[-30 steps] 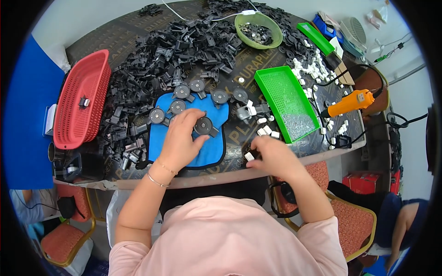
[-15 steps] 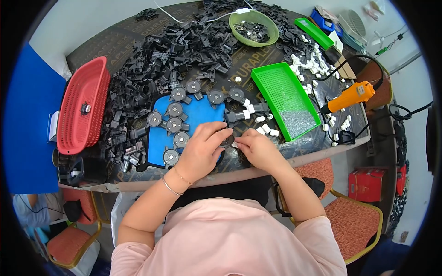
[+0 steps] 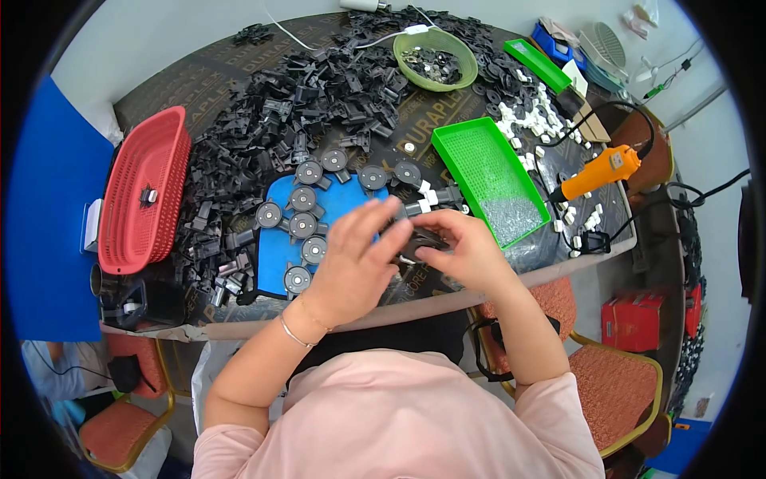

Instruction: Manually assembling small plastic mechanical components by inserting white internal parts into black housings on a workbench.

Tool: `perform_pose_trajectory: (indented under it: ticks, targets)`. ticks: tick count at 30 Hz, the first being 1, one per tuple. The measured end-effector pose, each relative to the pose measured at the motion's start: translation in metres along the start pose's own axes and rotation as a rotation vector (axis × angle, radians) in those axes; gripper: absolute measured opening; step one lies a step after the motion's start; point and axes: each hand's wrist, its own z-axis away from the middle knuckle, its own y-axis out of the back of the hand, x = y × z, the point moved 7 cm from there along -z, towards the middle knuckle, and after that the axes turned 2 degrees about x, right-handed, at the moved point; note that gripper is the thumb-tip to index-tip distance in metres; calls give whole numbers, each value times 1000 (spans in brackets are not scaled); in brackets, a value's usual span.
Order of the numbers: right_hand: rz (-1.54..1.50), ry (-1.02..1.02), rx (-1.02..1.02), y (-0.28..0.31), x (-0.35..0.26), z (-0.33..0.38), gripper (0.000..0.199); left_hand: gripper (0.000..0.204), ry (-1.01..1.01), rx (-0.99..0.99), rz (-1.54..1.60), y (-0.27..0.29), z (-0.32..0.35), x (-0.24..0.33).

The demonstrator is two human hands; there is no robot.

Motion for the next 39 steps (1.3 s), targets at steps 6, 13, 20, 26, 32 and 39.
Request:
perform_pose_trajectory:
  ticks: [6,13,20,26,32,39]
  targets:
    - [166,-18,-68,-12,10,8,36,55,301,49,-57,32,31,-38]
    - [407,82,-41,-29,3,12,35,45,410,109,-50,47,50,-51]
    - [723,-33,-175,-49,-2,12,29,36,422,45,-126,55,55,-59]
    - [765,-19,-227,-49,-3,7,33,49,548,-165,-281,45,63,-69]
    - [575,-85,-226,-34,17,-2,31,59,600,-333,-377,31,66,-79]
    - [309,-188,-168,-13,44,-14,45,52,552,-378,-383,23,61,-77]
